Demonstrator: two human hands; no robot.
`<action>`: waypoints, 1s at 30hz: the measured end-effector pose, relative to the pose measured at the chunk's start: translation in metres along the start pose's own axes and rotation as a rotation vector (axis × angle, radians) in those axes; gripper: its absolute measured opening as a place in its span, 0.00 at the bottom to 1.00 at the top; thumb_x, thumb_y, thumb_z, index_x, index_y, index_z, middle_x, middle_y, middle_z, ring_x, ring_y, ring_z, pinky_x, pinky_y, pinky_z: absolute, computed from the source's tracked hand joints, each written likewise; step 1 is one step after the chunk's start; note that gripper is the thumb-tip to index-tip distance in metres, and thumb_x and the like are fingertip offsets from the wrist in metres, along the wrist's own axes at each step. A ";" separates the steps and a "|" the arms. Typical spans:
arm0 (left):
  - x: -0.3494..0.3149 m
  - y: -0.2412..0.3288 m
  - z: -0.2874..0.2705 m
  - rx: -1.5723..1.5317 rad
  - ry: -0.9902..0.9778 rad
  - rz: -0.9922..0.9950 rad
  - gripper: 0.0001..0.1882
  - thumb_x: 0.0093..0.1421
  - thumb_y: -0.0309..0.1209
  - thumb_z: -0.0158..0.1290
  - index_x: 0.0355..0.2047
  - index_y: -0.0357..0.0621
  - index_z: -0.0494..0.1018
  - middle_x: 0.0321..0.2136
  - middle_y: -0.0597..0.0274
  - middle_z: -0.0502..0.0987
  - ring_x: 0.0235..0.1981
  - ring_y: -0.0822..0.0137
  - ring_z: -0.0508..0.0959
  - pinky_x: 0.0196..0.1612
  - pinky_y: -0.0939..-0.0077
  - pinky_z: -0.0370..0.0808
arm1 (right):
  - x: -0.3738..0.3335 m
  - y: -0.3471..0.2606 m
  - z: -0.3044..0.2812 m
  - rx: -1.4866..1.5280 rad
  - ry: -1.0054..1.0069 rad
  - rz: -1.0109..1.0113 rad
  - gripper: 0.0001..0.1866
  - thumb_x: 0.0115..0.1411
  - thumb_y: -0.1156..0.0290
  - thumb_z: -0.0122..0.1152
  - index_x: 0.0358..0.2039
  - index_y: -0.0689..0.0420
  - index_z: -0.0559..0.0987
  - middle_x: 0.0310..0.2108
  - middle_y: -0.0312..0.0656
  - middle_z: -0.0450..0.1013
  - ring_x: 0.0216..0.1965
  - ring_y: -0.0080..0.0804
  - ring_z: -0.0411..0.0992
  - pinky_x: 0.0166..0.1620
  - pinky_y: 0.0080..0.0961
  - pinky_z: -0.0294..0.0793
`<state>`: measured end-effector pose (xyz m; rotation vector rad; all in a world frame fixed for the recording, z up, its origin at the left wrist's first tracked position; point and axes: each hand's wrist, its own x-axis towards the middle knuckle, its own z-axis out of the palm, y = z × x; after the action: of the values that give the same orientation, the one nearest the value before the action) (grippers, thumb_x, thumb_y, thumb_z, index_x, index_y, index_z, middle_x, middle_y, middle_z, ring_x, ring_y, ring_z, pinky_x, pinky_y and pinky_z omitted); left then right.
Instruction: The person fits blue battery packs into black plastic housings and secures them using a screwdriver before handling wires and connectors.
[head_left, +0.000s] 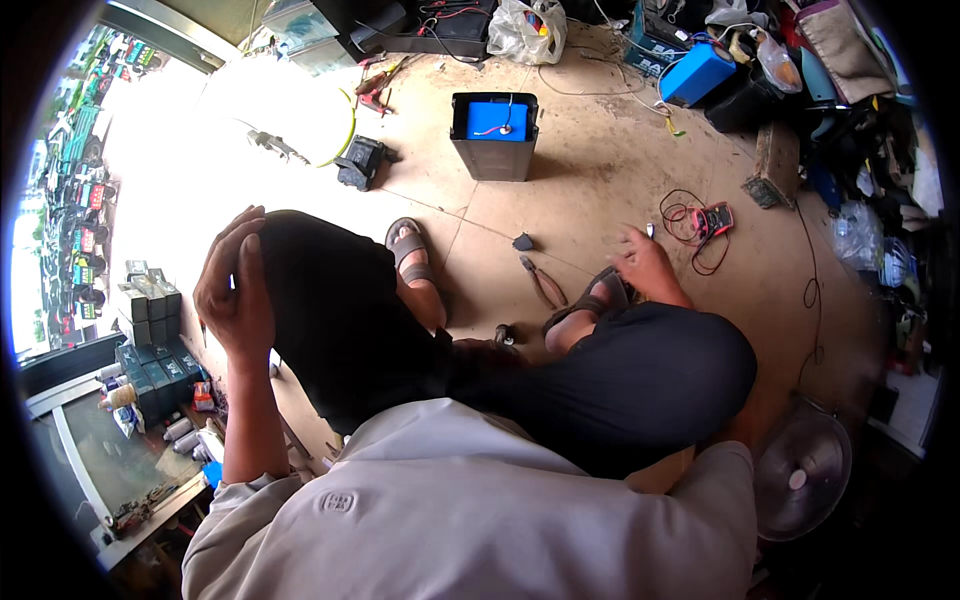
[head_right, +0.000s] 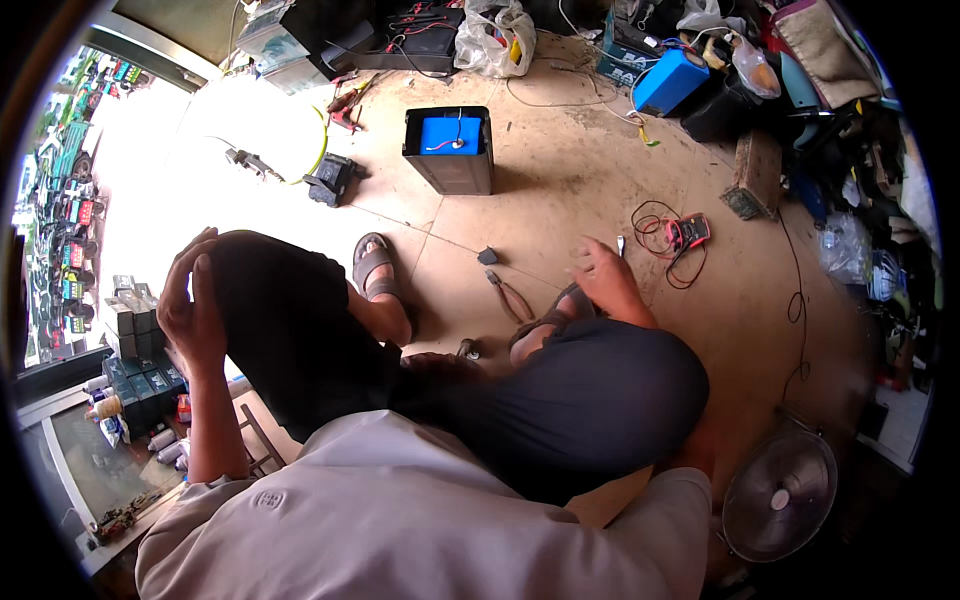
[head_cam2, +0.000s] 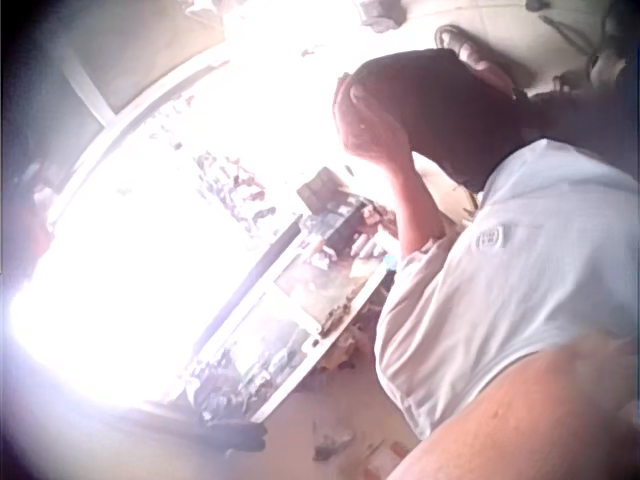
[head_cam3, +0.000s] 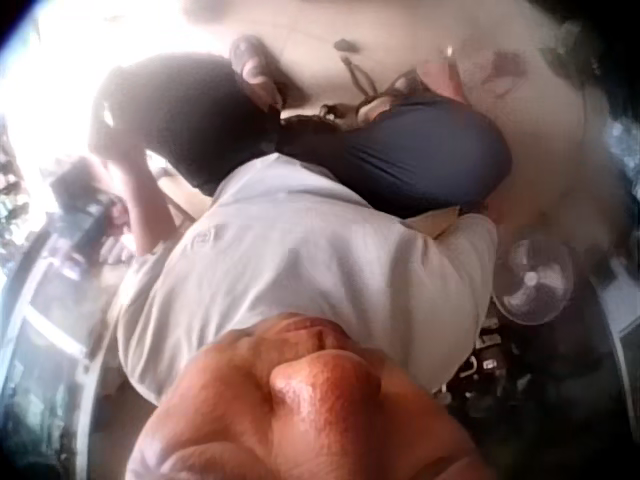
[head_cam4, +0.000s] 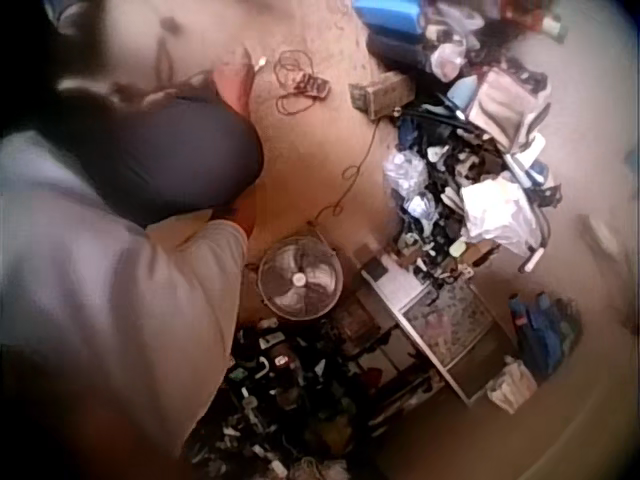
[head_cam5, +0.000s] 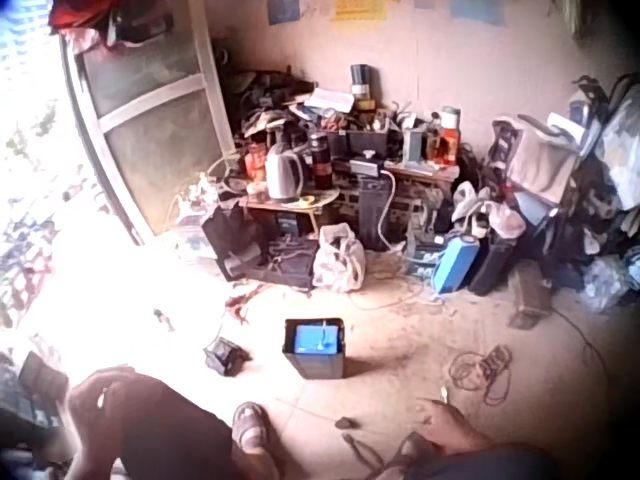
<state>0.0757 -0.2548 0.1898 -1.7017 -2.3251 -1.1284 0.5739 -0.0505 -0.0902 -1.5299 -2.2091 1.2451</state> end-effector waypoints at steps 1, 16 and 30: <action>-0.002 -0.001 0.006 -0.027 0.034 -0.036 0.10 0.72 0.24 0.54 0.46 0.35 0.85 0.48 0.50 0.87 0.55 0.57 0.85 0.62 0.64 0.78 | 0.006 -0.011 0.027 -0.129 -0.058 -0.034 0.35 0.62 0.64 0.72 0.69 0.57 0.73 0.56 0.54 0.78 0.52 0.49 0.82 0.56 0.41 0.82; 0.022 0.058 0.021 0.481 -0.047 -0.141 0.10 0.71 0.20 0.53 0.47 0.31 0.82 0.49 0.47 0.86 0.54 0.52 0.85 0.62 0.60 0.78 | 0.112 0.005 0.190 0.085 -0.107 -0.191 0.22 0.60 0.67 0.70 0.53 0.60 0.78 0.48 0.54 0.81 0.47 0.52 0.82 0.50 0.47 0.82; -0.083 0.049 0.413 -0.686 -1.037 -1.023 0.28 0.69 0.34 0.63 0.65 0.33 0.73 0.47 0.53 0.84 0.43 0.64 0.85 0.48 0.69 0.85 | 0.045 -0.021 0.088 0.544 0.039 -0.119 0.39 0.58 0.63 0.81 0.65 0.59 0.72 0.52 0.51 0.82 0.49 0.43 0.84 0.52 0.39 0.84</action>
<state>0.3005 -0.0786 -0.1234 -1.3220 -4.1560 -1.4792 0.4888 -0.0617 -0.1444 -1.1763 -1.7039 1.5865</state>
